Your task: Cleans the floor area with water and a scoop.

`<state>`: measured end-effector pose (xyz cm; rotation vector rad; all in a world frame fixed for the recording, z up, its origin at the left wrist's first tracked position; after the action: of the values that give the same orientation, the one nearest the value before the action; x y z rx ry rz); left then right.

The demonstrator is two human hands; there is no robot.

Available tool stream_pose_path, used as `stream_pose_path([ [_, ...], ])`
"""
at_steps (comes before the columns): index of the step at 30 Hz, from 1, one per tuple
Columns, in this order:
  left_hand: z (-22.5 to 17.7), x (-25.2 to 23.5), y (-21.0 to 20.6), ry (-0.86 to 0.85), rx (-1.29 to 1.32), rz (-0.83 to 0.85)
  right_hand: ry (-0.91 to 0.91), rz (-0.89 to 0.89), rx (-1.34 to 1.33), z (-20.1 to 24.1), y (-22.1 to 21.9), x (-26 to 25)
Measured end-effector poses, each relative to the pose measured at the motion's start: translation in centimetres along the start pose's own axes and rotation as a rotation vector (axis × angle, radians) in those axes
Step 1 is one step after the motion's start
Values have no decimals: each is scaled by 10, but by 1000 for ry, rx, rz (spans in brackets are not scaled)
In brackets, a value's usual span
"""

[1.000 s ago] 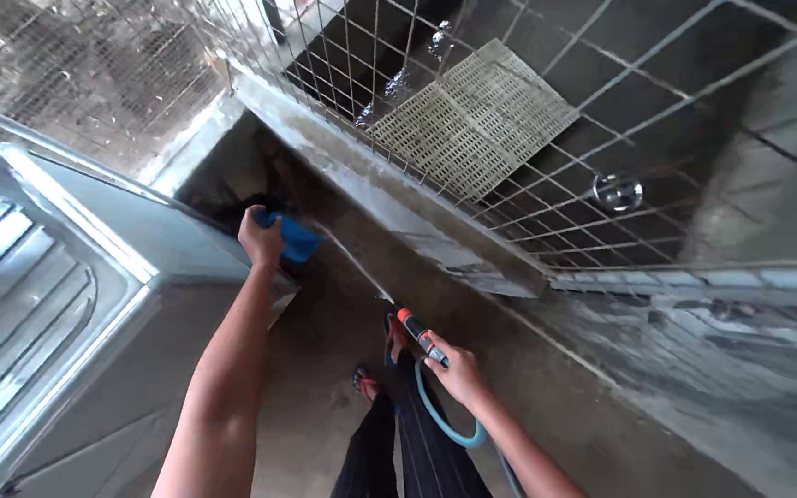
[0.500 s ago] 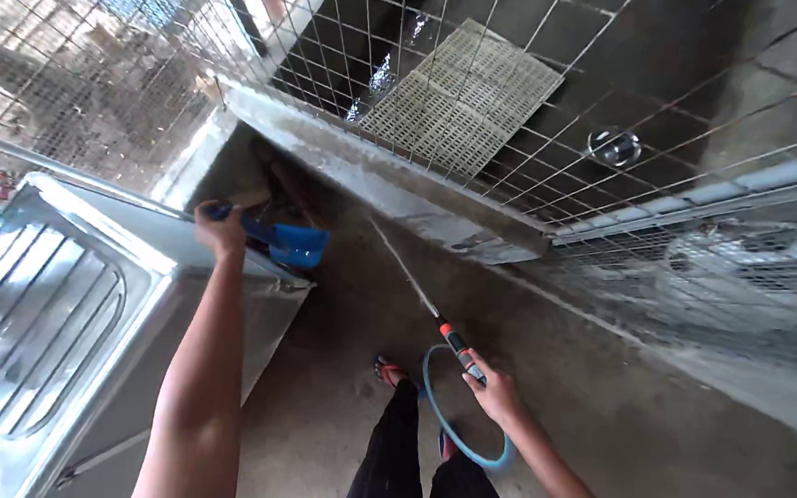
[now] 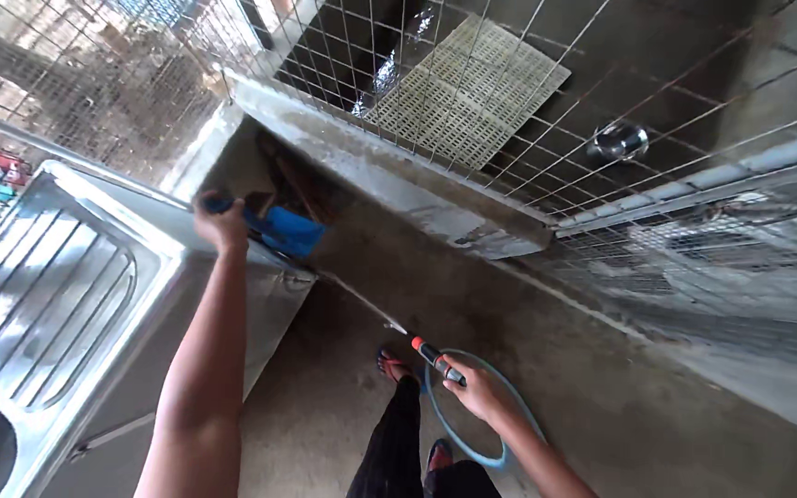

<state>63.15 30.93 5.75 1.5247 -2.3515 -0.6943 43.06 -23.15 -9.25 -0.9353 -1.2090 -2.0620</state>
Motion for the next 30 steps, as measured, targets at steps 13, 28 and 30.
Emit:
stream_pose_path([
  [13,8,39,6,-43,-82,20,7,-149,-75,27,25,-1],
  [28,133,160,-6,256,70,-19,130,-120,59,132,81,4],
  [30,144,180,0,289,76,-33,147,-113,68,138,79,2],
])
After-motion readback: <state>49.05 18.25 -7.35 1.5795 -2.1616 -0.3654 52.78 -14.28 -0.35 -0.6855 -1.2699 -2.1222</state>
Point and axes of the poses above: each hand's wrist, its own x-axis away from the middle knuckle, its own y-axis out of the back of the hand, z = x × y, the point moved 10 cm from there along -x, towards the middle knuckle, and after that the axes turned 11 degrees about -z, right-handed, at the moved point
